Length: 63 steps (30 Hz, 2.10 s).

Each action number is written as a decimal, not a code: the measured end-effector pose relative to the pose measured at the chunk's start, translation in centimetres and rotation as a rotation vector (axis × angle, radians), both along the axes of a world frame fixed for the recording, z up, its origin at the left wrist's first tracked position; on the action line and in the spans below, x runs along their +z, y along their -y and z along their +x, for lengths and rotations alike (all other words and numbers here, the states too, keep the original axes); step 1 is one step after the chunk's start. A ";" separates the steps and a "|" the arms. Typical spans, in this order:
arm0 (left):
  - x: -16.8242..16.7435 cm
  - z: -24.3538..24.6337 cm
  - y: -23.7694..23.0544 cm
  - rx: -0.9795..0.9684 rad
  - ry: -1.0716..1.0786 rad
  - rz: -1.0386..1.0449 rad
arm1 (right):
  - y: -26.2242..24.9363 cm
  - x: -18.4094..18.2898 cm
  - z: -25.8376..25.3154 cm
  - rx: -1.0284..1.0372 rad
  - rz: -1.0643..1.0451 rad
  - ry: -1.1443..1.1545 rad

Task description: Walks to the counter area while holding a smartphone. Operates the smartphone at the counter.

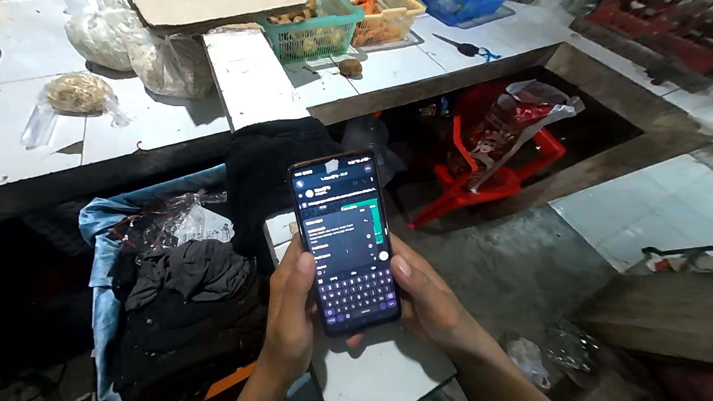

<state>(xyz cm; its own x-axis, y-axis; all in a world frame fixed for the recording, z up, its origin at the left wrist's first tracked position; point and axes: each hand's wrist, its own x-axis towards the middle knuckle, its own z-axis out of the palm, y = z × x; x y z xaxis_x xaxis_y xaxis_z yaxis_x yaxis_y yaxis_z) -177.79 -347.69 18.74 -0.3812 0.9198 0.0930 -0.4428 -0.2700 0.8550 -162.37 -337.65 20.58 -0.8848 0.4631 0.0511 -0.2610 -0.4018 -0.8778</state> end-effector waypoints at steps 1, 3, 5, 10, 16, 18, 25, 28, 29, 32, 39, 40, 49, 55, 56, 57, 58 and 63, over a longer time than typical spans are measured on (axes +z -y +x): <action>0.0 0.0 0.0 0.002 0.007 -0.004 | 0.0 0.0 0.0 0.002 0.000 -0.003; 0.0 0.0 0.1 0.003 0.005 -0.008 | 0.0 -0.1 0.0 0.007 0.005 -0.013; -0.1 0.1 0.2 0.006 -0.003 -0.010 | 0.2 -0.1 0.1 0.009 -0.007 -0.010; -0.2 0.1 0.0 0.020 -0.012 0.006 | 0.0 -0.2 0.0 0.012 -0.014 -0.014; 0.2 0.3 -0.1 0.028 0.005 0.003 | 0.1 -0.2 0.0 0.001 -0.012 -0.015; 0.3 0.4 -0.4 0.051 0.005 0.014 | 0.1 -0.1 -0.1 -0.010 0.002 -0.007; 0.4 0.4 -0.3 0.089 -0.007 -0.029 | 0.1 -0.4 -0.2 0.006 0.049 -0.052; 0.3 0.5 -0.1 0.084 0.020 -0.035 | 0.1 -0.5 -0.2 0.010 0.040 -0.048; 0.3 0.4 -0.1 0.086 0.022 -0.034 | 0.1 -0.6 -0.2 0.010 0.043 -0.048; 0.2 0.4 0.0 0.094 0.015 -0.030 | 0.1 -0.6 -0.3 0.019 0.049 -0.059; 0.1 0.4 -0.2 0.087 0.028 -0.029 | 0.0 -0.6 -0.1 0.011 0.043 -0.045; 0.0 0.4 -0.2 0.084 0.025 -0.032 | 0.0 -0.6 -0.2 0.007 0.046 -0.042; -0.1 0.5 -0.1 0.095 0.028 -0.026 | -0.1 -0.6 -0.3 0.010 0.049 -0.034; 0.1 0.4 -0.3 0.100 -0.016 -0.020 | 0.0 -0.5 -0.5 -0.014 0.069 -0.034; 0.1 0.4 -0.4 0.101 -0.012 -0.014 | 0.0 -0.5 -0.5 -0.014 0.081 -0.035; 0.1 0.5 -0.4 0.102 0.000 -0.010 | 0.1 -0.5 -0.5 -0.014 0.096 -0.033; 0.1 0.5 -0.4 0.104 0.010 -0.013 | 0.1 -0.4 -0.5 -0.011 0.107 -0.033; 0.0 0.5 -0.3 0.112 0.055 -0.040 | 0.2 -0.6 -0.6 0.011 0.128 -0.044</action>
<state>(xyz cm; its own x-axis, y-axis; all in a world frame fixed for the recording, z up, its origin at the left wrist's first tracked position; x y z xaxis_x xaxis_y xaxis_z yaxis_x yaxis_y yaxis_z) -177.29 -347.42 18.77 -0.4848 0.8740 0.0331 -0.4582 -0.2860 0.8416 -162.93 -337.82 19.99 -0.8856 0.4403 0.1478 -0.2963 -0.2904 -0.9099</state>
